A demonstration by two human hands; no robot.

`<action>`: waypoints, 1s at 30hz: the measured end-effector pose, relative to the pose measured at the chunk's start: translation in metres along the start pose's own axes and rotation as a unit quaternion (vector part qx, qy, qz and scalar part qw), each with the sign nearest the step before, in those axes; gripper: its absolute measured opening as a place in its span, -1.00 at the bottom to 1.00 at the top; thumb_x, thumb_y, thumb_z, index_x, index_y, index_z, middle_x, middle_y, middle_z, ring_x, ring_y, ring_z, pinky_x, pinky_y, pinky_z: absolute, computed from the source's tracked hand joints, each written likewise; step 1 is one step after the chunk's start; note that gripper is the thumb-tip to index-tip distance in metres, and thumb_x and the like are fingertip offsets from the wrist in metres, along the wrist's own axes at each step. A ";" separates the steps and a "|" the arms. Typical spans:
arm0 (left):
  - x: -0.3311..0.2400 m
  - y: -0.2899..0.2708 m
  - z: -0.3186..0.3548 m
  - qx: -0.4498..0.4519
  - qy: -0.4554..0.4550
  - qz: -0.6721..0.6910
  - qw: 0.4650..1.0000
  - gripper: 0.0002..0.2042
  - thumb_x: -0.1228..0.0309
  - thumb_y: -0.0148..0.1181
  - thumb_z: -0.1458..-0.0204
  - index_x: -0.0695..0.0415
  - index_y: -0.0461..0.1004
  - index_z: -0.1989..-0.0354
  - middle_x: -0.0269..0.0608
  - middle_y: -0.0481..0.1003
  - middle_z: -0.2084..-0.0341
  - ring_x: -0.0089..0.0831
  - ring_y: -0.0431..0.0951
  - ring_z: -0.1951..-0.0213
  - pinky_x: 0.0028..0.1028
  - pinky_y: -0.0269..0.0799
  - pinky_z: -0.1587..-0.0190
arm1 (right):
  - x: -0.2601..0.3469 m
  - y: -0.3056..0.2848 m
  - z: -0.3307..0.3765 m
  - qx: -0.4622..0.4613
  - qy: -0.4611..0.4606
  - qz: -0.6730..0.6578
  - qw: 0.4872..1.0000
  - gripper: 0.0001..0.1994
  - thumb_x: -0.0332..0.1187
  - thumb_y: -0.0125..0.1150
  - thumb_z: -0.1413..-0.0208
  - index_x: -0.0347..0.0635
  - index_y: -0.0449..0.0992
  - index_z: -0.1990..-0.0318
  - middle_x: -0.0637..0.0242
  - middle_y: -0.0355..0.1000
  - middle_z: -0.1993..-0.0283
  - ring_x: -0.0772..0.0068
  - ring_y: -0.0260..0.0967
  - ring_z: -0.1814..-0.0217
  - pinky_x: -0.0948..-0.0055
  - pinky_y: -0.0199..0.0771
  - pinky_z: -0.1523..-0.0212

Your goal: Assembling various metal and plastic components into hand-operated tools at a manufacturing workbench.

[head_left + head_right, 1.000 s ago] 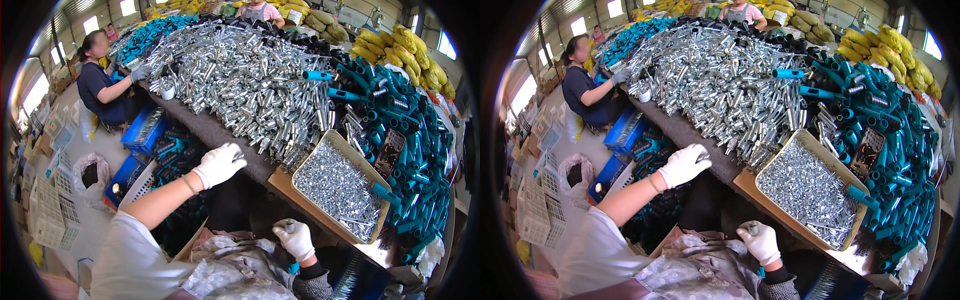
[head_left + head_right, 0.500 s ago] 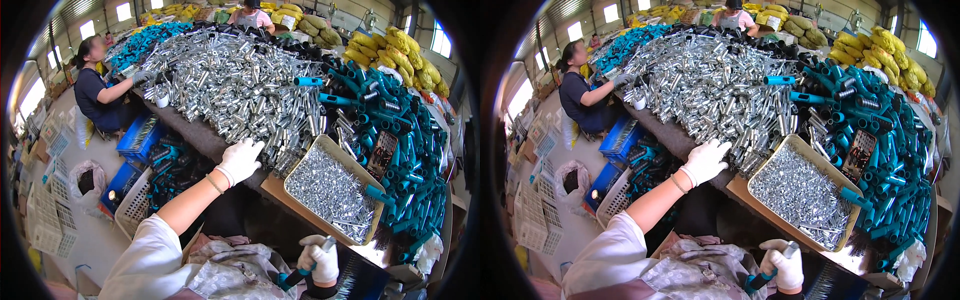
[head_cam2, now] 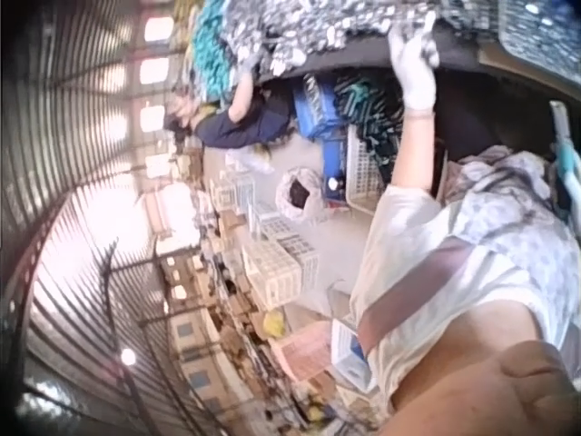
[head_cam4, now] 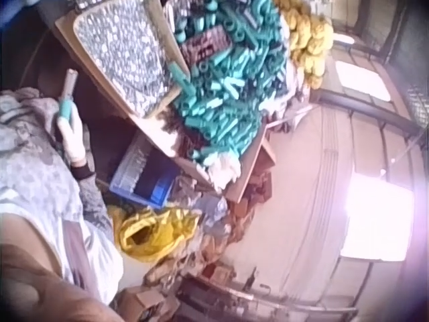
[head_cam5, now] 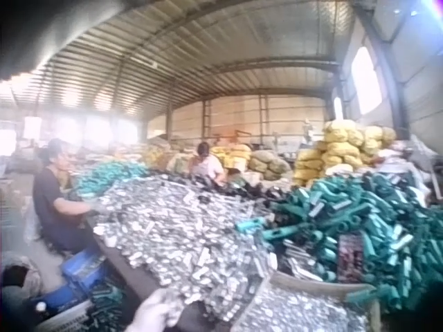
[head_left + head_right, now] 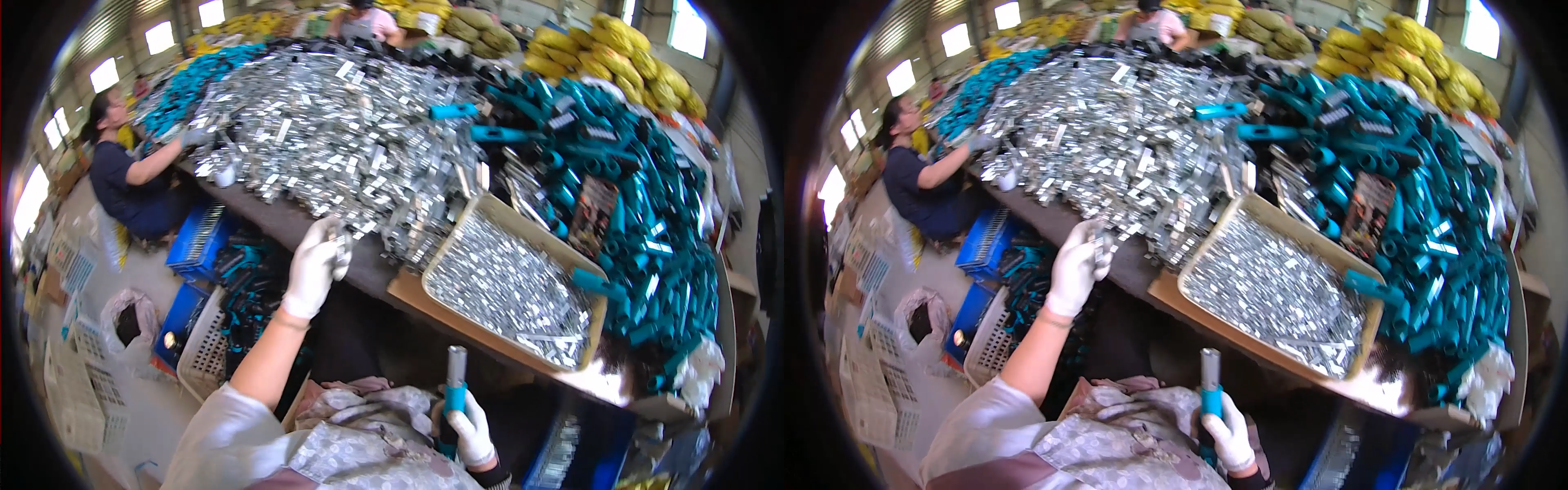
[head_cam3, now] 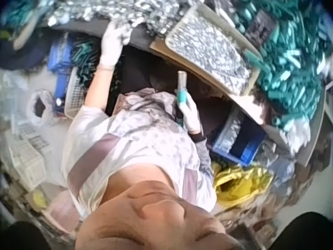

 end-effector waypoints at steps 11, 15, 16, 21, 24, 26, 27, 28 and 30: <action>0.253 -0.016 0.160 0.352 -0.461 -0.384 0.719 -0.74 0.20 0.14 -0.14 0.12 0.60 0.21 -0.40 0.46 0.53 -0.61 0.39 0.56 -0.53 0.28 0.54 | -0.001 0.033 0.006 0.079 -0.046 0.135 0.987 -0.54 -0.15 0.21 -0.23 -0.28 0.39 -0.14 0.33 0.42 0.36 0.47 0.36 0.35 0.44 0.40 0.22; 0.322 0.013 0.146 0.609 -0.215 -0.450 0.617 -0.72 0.27 0.13 -0.02 0.31 0.52 0.45 0.04 0.55 0.48 -0.17 0.53 0.40 -0.23 0.39 0.29 | 0.002 0.034 0.017 0.070 -0.060 0.183 0.979 -0.53 -0.10 0.20 -0.23 -0.27 0.39 -0.13 0.29 0.43 0.37 0.50 0.36 0.35 0.44 0.40 0.24; 0.320 0.054 0.148 0.678 -0.138 -0.503 0.518 -0.74 0.32 0.12 0.00 0.28 0.46 0.57 -0.04 0.51 0.60 -0.25 0.48 0.53 -0.21 0.32 0.44 | 0.004 0.026 0.020 0.057 -0.060 0.178 0.981 -0.53 -0.10 0.20 -0.23 -0.27 0.39 -0.14 0.29 0.43 0.37 0.49 0.37 0.36 0.43 0.40 0.25; 0.316 0.133 0.083 0.251 -0.313 -0.159 0.902 -0.74 0.24 0.22 -0.17 0.18 0.53 0.14 -0.25 0.57 0.34 -0.48 0.55 0.38 -0.44 0.52 0.38 | 0.007 0.024 0.017 0.053 -0.078 0.207 0.974 -0.50 -0.13 0.22 -0.21 -0.29 0.39 -0.17 0.15 0.48 0.23 0.30 0.44 0.21 0.34 0.42 0.09; 0.312 0.135 0.069 0.331 -0.265 -0.291 0.858 -0.67 0.22 0.25 -0.16 0.17 0.51 0.02 -0.25 0.57 0.29 -0.50 0.56 0.30 -0.44 0.56 0.28 | 0.013 0.031 0.013 0.069 -0.076 0.207 0.973 -0.51 -0.16 0.23 -0.20 -0.29 0.40 -0.17 0.11 0.49 0.15 0.23 0.45 0.15 0.32 0.40 0.02; 0.304 0.125 0.073 0.373 -0.282 -0.342 0.815 -0.66 0.26 0.24 -0.11 0.22 0.54 0.03 -0.25 0.57 0.39 -0.52 0.53 0.43 -0.49 0.51 0.37 | 0.002 0.024 0.013 0.071 -0.054 0.171 0.981 -0.44 -0.03 0.19 -0.22 -0.30 0.36 -0.19 0.37 0.42 0.22 0.58 0.33 0.26 0.52 0.37 0.17; 0.293 0.119 0.077 0.399 -0.270 -0.356 0.801 -0.66 0.27 0.21 -0.10 0.20 0.55 0.01 -0.24 0.57 0.38 -0.53 0.52 0.43 -0.49 0.49 0.38 | -0.009 0.016 0.013 0.075 -0.046 0.174 0.981 -0.44 -0.02 0.20 -0.22 -0.29 0.36 -0.19 0.38 0.42 0.23 0.61 0.31 0.28 0.55 0.36 0.20; 0.300 0.080 0.079 0.368 -0.298 -0.396 0.787 -0.64 0.25 0.19 -0.09 0.18 0.54 -0.01 -0.15 0.60 0.35 -0.41 0.57 0.42 -0.39 0.52 0.35 | -0.013 0.018 0.010 0.087 -0.036 0.176 0.980 -0.45 -0.02 0.21 -0.21 -0.30 0.37 -0.15 0.37 0.42 0.27 0.59 0.32 0.31 0.55 0.36 0.23; 0.283 0.053 0.089 0.518 -0.089 -0.547 0.652 -0.63 0.20 0.19 -0.05 0.21 0.54 0.07 0.03 0.60 0.28 -0.14 0.61 0.26 -0.21 0.49 0.18 | -0.012 0.024 0.006 0.085 0.004 0.103 0.991 -0.45 0.00 0.17 -0.23 -0.33 0.37 -0.12 0.34 0.42 0.35 0.56 0.34 0.41 0.54 0.35 0.33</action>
Point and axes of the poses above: each hand's wrist, its own z-axis away from the middle knuckle, its own y-axis out of the palm, x = y × z, the point moved 9 cm from there along -z, towards the middle knuckle
